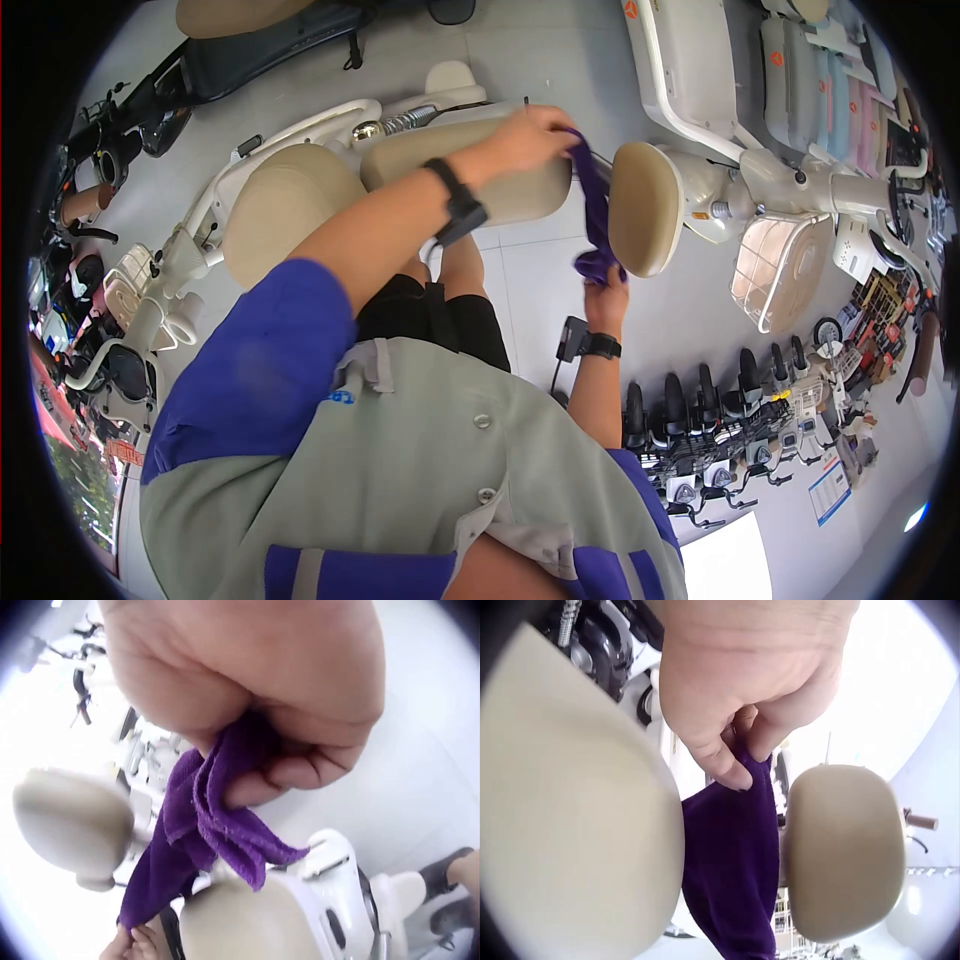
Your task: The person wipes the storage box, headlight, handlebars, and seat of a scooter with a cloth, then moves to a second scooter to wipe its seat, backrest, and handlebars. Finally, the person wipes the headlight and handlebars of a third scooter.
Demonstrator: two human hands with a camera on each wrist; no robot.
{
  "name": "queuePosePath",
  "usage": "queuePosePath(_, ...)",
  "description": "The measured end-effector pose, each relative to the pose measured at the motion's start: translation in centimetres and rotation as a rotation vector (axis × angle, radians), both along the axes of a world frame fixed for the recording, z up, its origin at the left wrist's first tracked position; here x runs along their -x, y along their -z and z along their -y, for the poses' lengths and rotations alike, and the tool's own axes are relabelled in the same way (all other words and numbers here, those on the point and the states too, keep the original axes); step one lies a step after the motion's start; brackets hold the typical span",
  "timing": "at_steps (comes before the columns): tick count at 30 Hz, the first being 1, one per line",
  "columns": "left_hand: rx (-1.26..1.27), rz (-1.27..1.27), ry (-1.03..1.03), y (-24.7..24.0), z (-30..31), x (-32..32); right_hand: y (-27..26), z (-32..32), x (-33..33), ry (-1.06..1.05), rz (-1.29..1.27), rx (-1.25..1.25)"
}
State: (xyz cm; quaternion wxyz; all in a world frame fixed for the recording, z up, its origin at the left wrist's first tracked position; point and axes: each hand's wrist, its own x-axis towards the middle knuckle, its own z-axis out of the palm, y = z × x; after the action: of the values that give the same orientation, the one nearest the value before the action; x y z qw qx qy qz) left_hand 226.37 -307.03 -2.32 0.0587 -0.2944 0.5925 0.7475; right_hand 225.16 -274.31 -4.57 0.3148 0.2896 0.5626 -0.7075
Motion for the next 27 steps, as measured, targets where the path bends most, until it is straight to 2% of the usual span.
queuePosePath(1, 0.044, 0.056, -0.072, -1.7, 1.7, -1.9, -0.1, 1.8, -0.5, -0.141, 0.041, -0.017)
queuePosePath(2, 0.132, 0.030, -0.101, -1.3, 3.8, -4.2, -0.5, 4.3, -1.3, -0.278, 0.082, -0.032)
queuePosePath(4, 0.134, 0.030, -0.307, -6.5, 8.2, -8.9, -1.2, 9.5, -4.1, -0.727, -0.203, -0.122)
queuePosePath(5, 0.125, 0.117, -0.405, -8.1, 10.3, -11.6, -3.5, 13.0, -5.4, -0.892, -0.413, -0.162)
queuePosePath(6, 0.137, 0.079, -0.458, -9.7, 12.3, -14.6, -6.0, 16.4, -6.5, -1.052, -0.628, -0.206)
queuePosePath(8, 0.259, 0.193, -0.432, -13.2, 15.5, -21.0, -8.3, 21.1, -9.2, -1.075, -0.866, -0.093)
queuePosePath(10, 0.293, 0.235, -0.442, -16.2, 17.5, -27.5, -11.1, 24.6, -11.3, -1.114, -0.891, 0.036)
queuePosePath(11, 0.303, 0.212, -0.530, -17.3, 17.9, -30.5, -12.1, 25.6, -12.2, -1.146, -0.976, 0.103)
queuePosePath(12, 0.311, 0.192, -0.623, -17.8, 17.9, -33.0, -12.6, 26.1, -12.7, -1.193, -1.045, 0.146)
queuePosePath(14, 0.480, 0.335, -0.593, -17.4, 16.6, -37.5, -13.4, 26.9, -14.3, -1.300, -1.171, 0.255)
queuePosePath(15, 0.555, 0.451, -0.432, -16.6, 15.6, -40.2, -12.9, 26.8, -15.4, -1.362, -1.240, 0.255)
queuePosePath(17, 0.348, 0.429, -0.184, -12.9, 10.6, -43.7, -12.5, 25.8, -17.0, -1.493, -1.355, 0.230)
queuePosePath(18, 0.565, 0.364, -0.001, -10.1, 7.5, -45.5, -12.3, 25.4, -17.7, -1.556, -1.416, 0.212)
queuePosePath(20, 0.825, 0.474, 0.239, -11.7, 4.3, -43.3, -11.8, 25.1, -18.8, -1.663, -1.567, 0.150)
queuePosePath(23, 0.714, 0.511, -0.183, -11.4, 3.4, -44.3, -11.3, 26.5, -19.2, -1.745, -1.718, 0.106)
queuePosePath(24, 0.661, 0.557, -0.228, -11.6, 4.1, -44.7, -11.1, 26.7, -19.1, -1.781, -1.748, 0.117)
queuePosePath(26, 0.881, 0.367, -0.317, -10.0, 5.8, -46.3, -10.5, 27.4, -19.1, -1.771, -1.780, 0.122)
queuePosePath(27, 0.897, 0.336, -0.321, -10.6, 6.2, -45.2, -10.6, 27.5, -19.4, -1.784, -1.772, 0.094)
